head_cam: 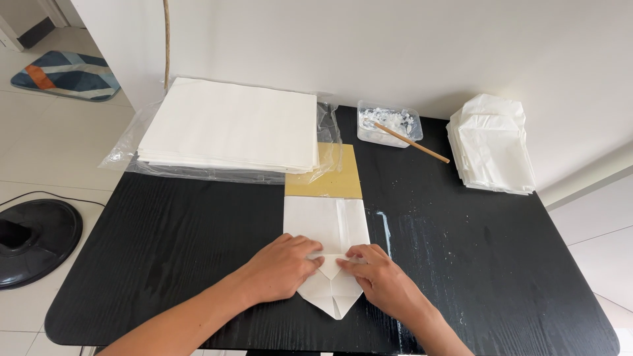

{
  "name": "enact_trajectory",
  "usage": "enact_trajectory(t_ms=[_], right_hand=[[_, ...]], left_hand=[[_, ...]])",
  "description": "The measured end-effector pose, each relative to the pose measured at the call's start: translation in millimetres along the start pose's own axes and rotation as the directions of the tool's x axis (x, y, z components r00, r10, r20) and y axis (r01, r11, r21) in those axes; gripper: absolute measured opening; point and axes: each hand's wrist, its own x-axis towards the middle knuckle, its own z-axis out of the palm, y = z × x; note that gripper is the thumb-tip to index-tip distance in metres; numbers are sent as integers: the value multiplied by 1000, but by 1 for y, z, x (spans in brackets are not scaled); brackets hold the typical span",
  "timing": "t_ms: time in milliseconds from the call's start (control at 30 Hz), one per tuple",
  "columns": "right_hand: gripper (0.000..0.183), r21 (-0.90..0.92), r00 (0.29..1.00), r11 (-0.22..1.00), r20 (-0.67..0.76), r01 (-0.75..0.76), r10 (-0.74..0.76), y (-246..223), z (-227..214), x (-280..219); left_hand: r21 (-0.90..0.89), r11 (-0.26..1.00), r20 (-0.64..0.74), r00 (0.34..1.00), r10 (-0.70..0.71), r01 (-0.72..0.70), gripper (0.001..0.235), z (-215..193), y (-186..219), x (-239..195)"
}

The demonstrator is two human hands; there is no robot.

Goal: Folding paper sheets and applying glue with a wooden stick to assemble the base of a paper bag.

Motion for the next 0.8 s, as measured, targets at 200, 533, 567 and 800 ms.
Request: enact_trajectory(t_ms=[200, 533, 567, 800], right_hand=[[58, -256, 980, 946, 21, 198, -199, -9, 6, -12], [70, -61, 980, 991, 167, 123, -111, -35, -12, -18], [68, -57, 982, 994, 171, 92, -81, -38, -12, -19], [54, -187, 988, 970, 15, 156, -156, -34, 5, -25]], left_hand=[[40, 994, 40, 994, 105, -106, 51, 17, 14, -16], [-141, 990, 194, 980, 32, -5, 90, -3, 32, -23], [-135, 991, 194, 981, 18, 9, 85, -1, 33, -23], [-67, 997, 113, 993, -35, 43, 70, 10, 38, -26]])
